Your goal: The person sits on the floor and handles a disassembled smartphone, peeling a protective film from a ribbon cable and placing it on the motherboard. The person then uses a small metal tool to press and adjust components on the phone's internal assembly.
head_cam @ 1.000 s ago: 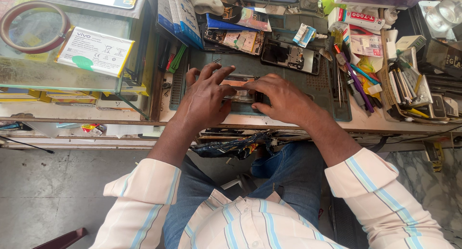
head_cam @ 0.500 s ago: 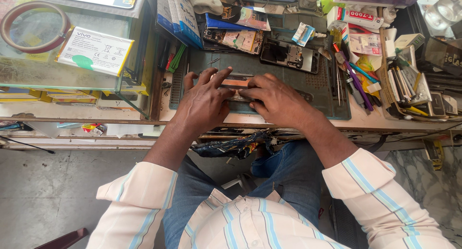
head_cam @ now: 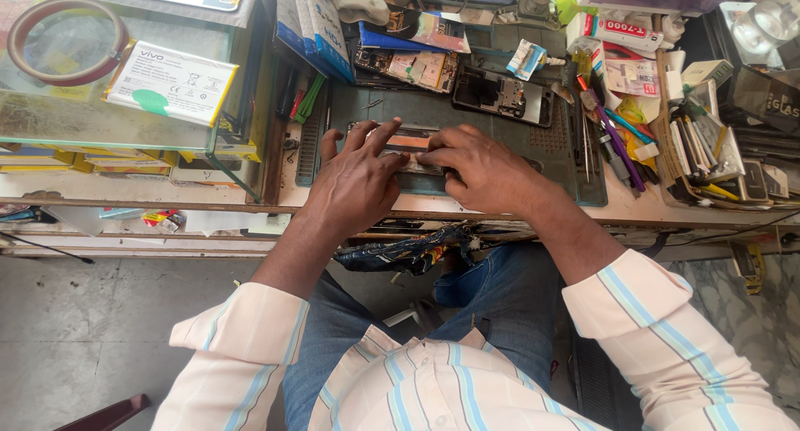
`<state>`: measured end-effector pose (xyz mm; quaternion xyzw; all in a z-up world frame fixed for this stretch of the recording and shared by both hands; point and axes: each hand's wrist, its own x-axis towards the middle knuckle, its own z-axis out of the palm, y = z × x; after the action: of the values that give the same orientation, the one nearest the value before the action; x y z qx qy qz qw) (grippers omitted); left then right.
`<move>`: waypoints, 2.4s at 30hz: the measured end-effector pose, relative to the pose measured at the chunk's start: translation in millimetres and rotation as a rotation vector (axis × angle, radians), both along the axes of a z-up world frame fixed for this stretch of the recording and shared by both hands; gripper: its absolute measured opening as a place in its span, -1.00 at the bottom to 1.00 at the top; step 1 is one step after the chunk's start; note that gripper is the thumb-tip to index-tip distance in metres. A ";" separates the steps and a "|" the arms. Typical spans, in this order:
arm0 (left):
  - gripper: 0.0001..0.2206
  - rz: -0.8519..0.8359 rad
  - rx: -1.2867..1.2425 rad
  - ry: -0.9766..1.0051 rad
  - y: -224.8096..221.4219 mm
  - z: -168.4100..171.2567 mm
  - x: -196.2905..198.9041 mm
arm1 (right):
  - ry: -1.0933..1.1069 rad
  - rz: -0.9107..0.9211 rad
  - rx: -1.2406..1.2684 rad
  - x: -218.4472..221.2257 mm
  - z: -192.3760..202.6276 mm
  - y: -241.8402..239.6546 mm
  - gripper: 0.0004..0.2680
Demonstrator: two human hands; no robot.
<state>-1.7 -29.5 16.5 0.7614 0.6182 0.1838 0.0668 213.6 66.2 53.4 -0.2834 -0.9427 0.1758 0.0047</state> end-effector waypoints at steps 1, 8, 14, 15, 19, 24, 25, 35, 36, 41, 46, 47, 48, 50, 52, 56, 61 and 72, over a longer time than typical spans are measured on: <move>-0.66 0.008 0.003 -0.002 -0.6 -0.2 0.1 | 0.016 0.010 -0.032 1.7 0.7 1.6 -0.70; -0.69 0.017 0.038 -0.027 2.0 -3.5 2.0 | 0.116 -0.034 -0.053 9.3 -6.9 -0.2 -0.79; -0.84 0.020 0.130 -0.085 7.3 -5.1 1.9 | 0.145 -0.054 0.018 4.5 -13.2 -0.3 -0.76; -0.88 0.025 0.130 -0.106 8.5 -6.4 3.2 | 0.133 -0.059 0.022 4.3 -14.5 -0.9 -0.77; -0.94 0.043 0.147 -0.107 14.8 -9.8 3.7 | 0.103 -0.118 -0.017 2.5 -15.9 -1.6 -0.84; -0.95 0.041 0.161 -0.204 11.7 -13.1 3.1 | 0.085 -0.148 0.016 -2.6 -16.7 -3.9 -0.79; -0.95 0.047 0.152 -0.204 10.9 -13.4 2.7 | 0.080 -0.157 0.011 -4.1 -16.6 -4.4 -0.77; -0.88 0.026 0.175 -0.196 6.1 -9.5 -0.8 | -0.019 -0.214 0.041 -12.1 -13.3 -7.5 -0.90; -0.89 0.030 0.157 -0.176 7.8 -8.4 -1.2 | -0.055 -0.230 0.026 -12.9 -11.0 -8.3 -0.89; -0.95 0.016 0.043 -0.089 17.9 -6.0 -1.8 | -0.143 -0.222 0.046 -24.0 1.4 -13.6 -0.83; -0.96 -0.078 0.082 -0.102 28.0 -7.5 -3.9 | -0.232 -0.207 0.067 -33.9 6.0 -14.2 -0.87; -0.96 -0.070 0.091 -0.075 28.3 -7.8 -3.6 | -0.228 -0.195 0.085 -34.6 4.6 -13.5 -0.85; -0.95 -0.062 0.099 -0.048 27.9 -7.7 -3.4 | -0.224 -0.182 0.103 -34.9 2.6 -12.8 -0.83; -0.94 -0.055 0.084 0.016 25.3 -6.0 -2.7 | -0.204 -0.168 0.133 -33.4 -2.6 -12.8 -0.82; -0.93 -0.058 0.044 0.094 24.0 -2.2 -0.5 | -0.167 -0.169 0.164 -28.4 -9.1 -14.5 -0.82; -0.85 -0.063 0.093 0.105 19.6 3.2 6.0 | 0.146 -0.198 0.179 -3.5 -21.4 -18.4 -0.84; -0.84 0.013 0.223 0.048 1.6 -5.0 14.4 | 0.133 -0.482 0.117 68.9 -12.4 6.8 -0.78; -0.95 0.035 0.355 -0.205 -3.2 -18.3 13.6 | 0.144 -0.769 0.194 169.1 -21.2 52.2 -0.81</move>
<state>12.0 -32.7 -1.9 0.7276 0.5792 0.3675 -0.0089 382.6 118.4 32.1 -0.6008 -0.7773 0.0907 0.1630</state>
